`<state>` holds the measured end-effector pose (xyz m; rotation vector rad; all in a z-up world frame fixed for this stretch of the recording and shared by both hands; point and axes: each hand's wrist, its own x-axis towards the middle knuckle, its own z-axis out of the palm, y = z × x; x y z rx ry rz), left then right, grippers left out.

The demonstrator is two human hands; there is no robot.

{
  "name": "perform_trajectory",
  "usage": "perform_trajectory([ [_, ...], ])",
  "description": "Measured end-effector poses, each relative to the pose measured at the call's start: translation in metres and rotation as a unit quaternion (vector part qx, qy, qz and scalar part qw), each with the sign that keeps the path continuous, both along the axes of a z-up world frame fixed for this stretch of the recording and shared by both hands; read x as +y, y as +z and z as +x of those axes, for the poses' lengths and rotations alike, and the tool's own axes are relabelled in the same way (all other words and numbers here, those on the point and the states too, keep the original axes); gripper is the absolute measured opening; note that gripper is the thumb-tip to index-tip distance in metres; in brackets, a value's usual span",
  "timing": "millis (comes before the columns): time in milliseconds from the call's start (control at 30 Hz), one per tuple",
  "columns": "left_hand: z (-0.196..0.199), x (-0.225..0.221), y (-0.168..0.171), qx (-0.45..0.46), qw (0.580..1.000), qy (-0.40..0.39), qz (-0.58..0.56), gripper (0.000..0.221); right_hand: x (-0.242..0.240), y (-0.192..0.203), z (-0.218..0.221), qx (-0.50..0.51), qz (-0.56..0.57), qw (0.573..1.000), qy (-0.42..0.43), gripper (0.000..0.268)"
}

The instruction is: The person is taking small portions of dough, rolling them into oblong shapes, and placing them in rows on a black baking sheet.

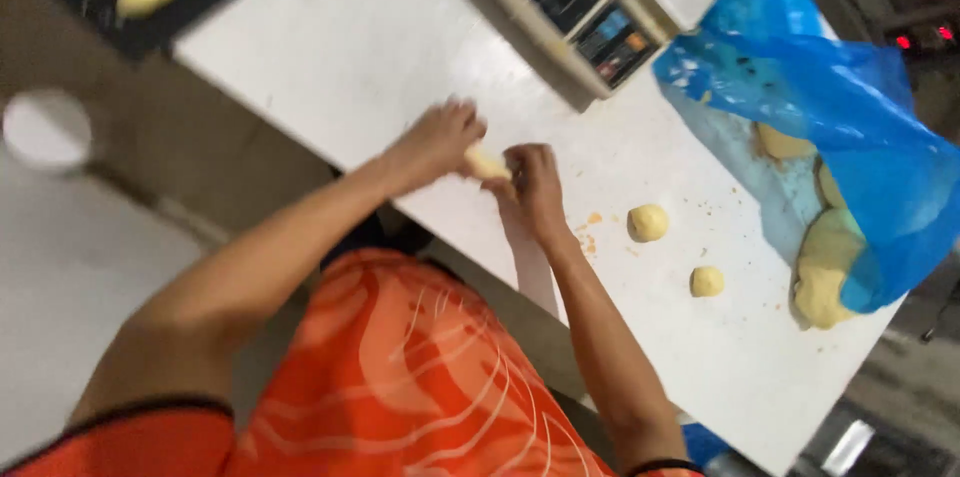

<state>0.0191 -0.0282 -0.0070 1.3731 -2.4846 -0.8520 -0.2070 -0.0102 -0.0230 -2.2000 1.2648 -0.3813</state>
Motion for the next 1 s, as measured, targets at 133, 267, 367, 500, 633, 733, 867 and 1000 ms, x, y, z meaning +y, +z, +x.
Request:
perform_trajectory([
  [133, 0.000, 0.022, 0.018, -0.036, 0.998, -0.044, 0.032, 0.073, 0.017, 0.022, 0.008, 0.026, 0.007, 0.999, 0.033, 0.069],
  [267, 0.010, 0.005, 0.039, -0.002, 0.999, 0.021, -0.043, 0.047, -0.001, 0.034, 0.028, -0.003, -0.006, 0.998, -0.065, 0.062],
  [367, 0.008, 0.003, 0.007, -0.019, 0.997, -0.056, -0.042, 0.052, -0.002, 0.026, 0.026, 0.039, -0.016, 0.998, 0.046, 0.049],
  [500, 0.015, 0.015, 0.001, 0.083, 0.996, 0.010, 0.013, 0.036, 0.013, 0.025, 0.017, -0.001, -0.056, 0.998, 0.021, 0.049],
  [633, 0.017, -0.008, -0.002, 0.251, 0.898, 0.202, 0.300, 0.029, 0.000, 0.034, 0.009, -0.044, -0.058, 0.997, -0.018, 0.040],
  [733, 0.027, -0.003, -0.013, 0.049, 0.997, 0.001, -0.058, 0.039, 0.011, 0.045, 0.008, -0.022, -0.015, 1.000, 0.013, 0.049],
  [867, 0.039, 0.013, 0.000, 0.109, 0.993, 0.006, 0.051, 0.027, 0.025, 0.063, 0.010, -0.026, 0.052, 0.994, -0.092, 0.035],
  [1000, 0.033, 0.038, 0.022, 0.098, 0.986, 0.136, 0.018, 0.024, 0.046, 0.078, 0.014, -0.069, 0.068, 0.969, -0.226, 0.030],
])
